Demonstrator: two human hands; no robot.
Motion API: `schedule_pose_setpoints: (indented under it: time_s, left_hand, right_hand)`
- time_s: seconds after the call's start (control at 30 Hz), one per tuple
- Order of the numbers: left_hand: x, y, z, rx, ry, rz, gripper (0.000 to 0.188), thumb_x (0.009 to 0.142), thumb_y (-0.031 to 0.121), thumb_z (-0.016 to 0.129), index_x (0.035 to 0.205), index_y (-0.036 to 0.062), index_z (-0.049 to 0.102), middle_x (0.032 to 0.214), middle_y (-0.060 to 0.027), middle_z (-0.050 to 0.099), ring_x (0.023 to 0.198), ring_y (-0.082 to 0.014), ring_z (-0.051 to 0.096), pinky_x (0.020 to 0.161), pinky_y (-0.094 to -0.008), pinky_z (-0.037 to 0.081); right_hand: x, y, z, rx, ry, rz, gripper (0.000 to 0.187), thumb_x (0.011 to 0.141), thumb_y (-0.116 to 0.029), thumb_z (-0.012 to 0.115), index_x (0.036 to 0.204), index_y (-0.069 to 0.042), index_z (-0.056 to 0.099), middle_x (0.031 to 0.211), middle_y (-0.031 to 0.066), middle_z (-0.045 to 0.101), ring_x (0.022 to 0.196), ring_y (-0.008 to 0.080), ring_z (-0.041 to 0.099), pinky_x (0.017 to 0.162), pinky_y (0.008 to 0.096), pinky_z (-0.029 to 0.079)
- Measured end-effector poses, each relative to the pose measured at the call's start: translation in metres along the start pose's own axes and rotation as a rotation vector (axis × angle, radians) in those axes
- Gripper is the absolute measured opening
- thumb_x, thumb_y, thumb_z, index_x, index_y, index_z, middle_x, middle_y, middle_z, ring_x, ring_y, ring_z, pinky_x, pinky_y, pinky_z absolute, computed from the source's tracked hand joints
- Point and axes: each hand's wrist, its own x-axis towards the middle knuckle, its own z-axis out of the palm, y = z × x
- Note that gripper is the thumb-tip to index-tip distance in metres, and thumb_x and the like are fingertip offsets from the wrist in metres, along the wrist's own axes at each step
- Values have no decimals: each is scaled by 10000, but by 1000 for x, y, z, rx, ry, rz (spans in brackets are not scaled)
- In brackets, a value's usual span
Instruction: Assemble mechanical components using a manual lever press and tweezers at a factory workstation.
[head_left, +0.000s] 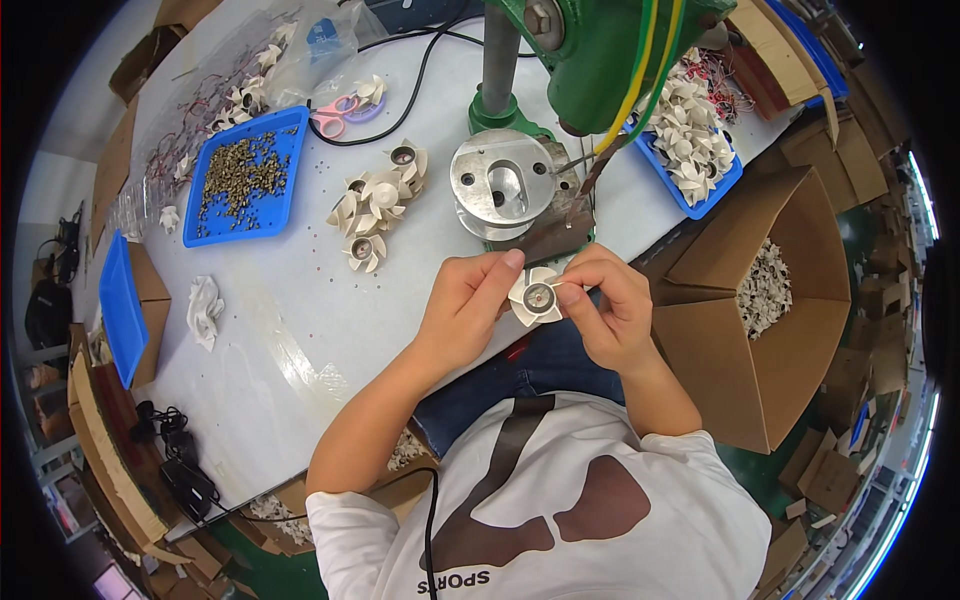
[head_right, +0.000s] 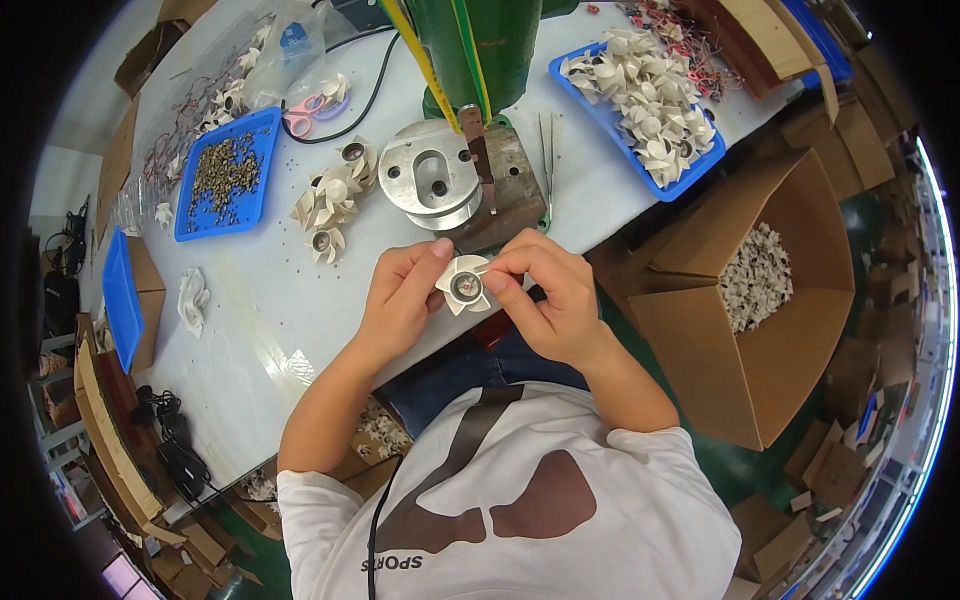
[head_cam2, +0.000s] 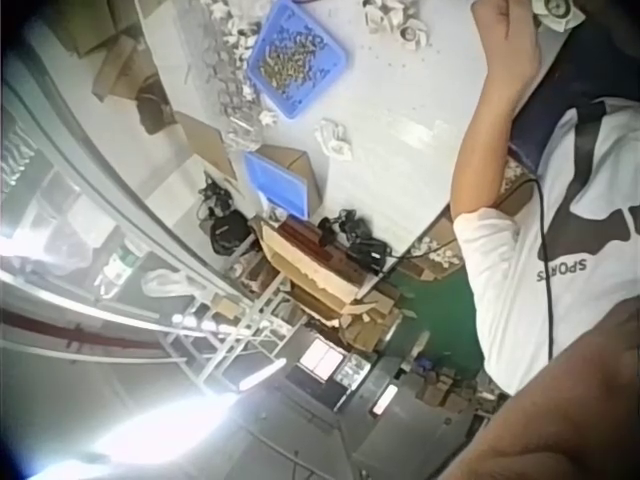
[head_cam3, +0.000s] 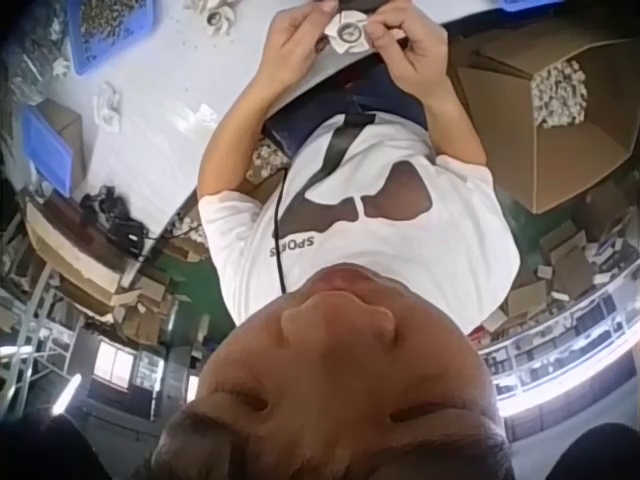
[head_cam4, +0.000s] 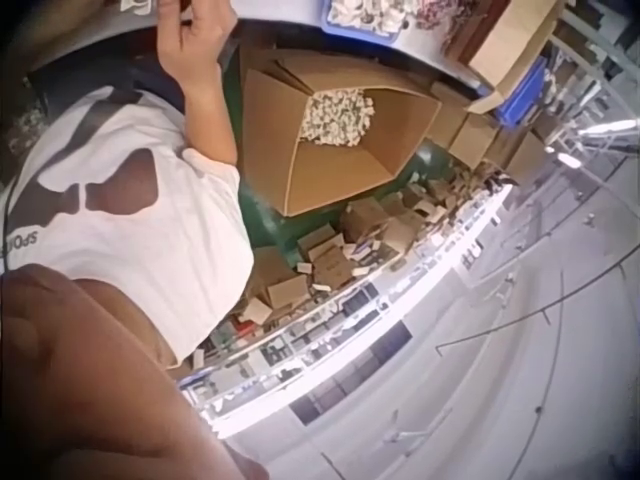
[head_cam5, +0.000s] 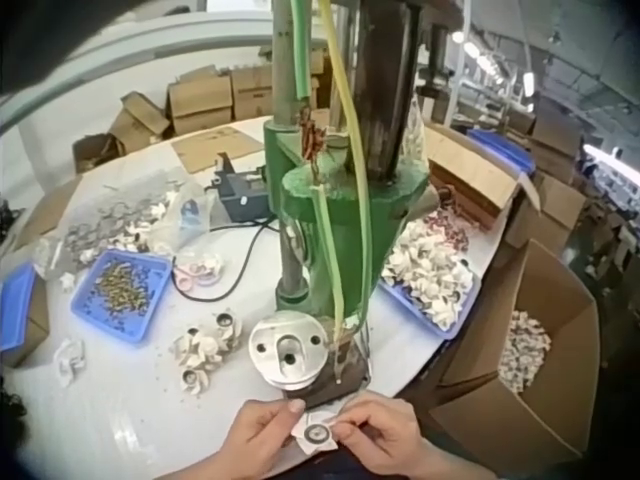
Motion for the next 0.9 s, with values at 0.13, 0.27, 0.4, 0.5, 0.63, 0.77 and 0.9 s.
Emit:
schedule_pose_setpoints:
  time_s: [0.13, 0.27, 0.4, 0.5, 0.63, 0.77, 0.9]
  left_hand:
    - [-1, 1, 2, -147, 15, -145, 397, 1025, 176, 478, 677, -5, 539, 567, 13, 432, 569, -95, 330, 525, -249, 305]
    - [0, 0, 0, -33, -4, -68, 365, 1030, 184, 476, 705, 34, 545, 601, 11, 469, 562, -78, 351, 525, -223, 309]
    - [1, -7, -2, 126, 83, 131, 361, 1031, 181, 476, 708, 32, 536, 608, 13, 472, 567, -81, 351, 536, -222, 313]
    - [-1, -3, -3, 187, 146, 234, 348, 1033, 172, 467, 718, 33, 520, 618, 10, 481, 574, -92, 354, 548, -227, 328]
    - [-2, -9, -3, 259, 196, 351, 325, 1024, 145, 450, 726, 37, 517, 623, 0, 493, 571, -106, 358, 556, -235, 348]
    - [-2, -7, -11, 328, 334, 510, 305, 1010, 120, 442, 726, 37, 516, 617, 0, 489, 562, -118, 364, 556, -240, 352]
    - [1, 13, -44, 412, 533, 753, 270, 984, 78, 443, 720, 52, 498, 659, -28, 508, 597, -133, 384, 552, -246, 342]
  right_hand:
    - [-1, 2, 0, -39, -15, -35, 28, 861, 25, 647, 886, 17, 639, 807, 92, 612, 635, 157, 477, 595, 233, 403]
    - [-1, -1, 0, -22, -3, 26, 20, 859, 26, 641, 876, 16, 635, 798, 89, 612, 636, 158, 478, 598, 239, 407]
    - [-1, 2, -3, -8, 33, -13, 9, 858, 25, 633, 859, 17, 629, 789, 84, 607, 632, 158, 476, 597, 241, 402]
    - [-1, 6, -4, 16, 39, -13, 10, 856, 24, 628, 849, 18, 626, 783, 82, 604, 631, 158, 474, 596, 241, 398]
    - [-5, 13, -2, 70, 20, 30, 19, 852, 22, 623, 833, 22, 620, 778, 81, 600, 629, 157, 470, 595, 241, 391]
    - [-8, 22, 4, 86, 9, 46, 23, 842, 22, 622, 820, 23, 617, 773, 81, 596, 630, 154, 466, 592, 239, 381]
    - [-12, 33, 9, 87, -25, 60, 19, 834, 24, 624, 817, 22, 616, 771, 80, 594, 629, 157, 462, 590, 245, 378]
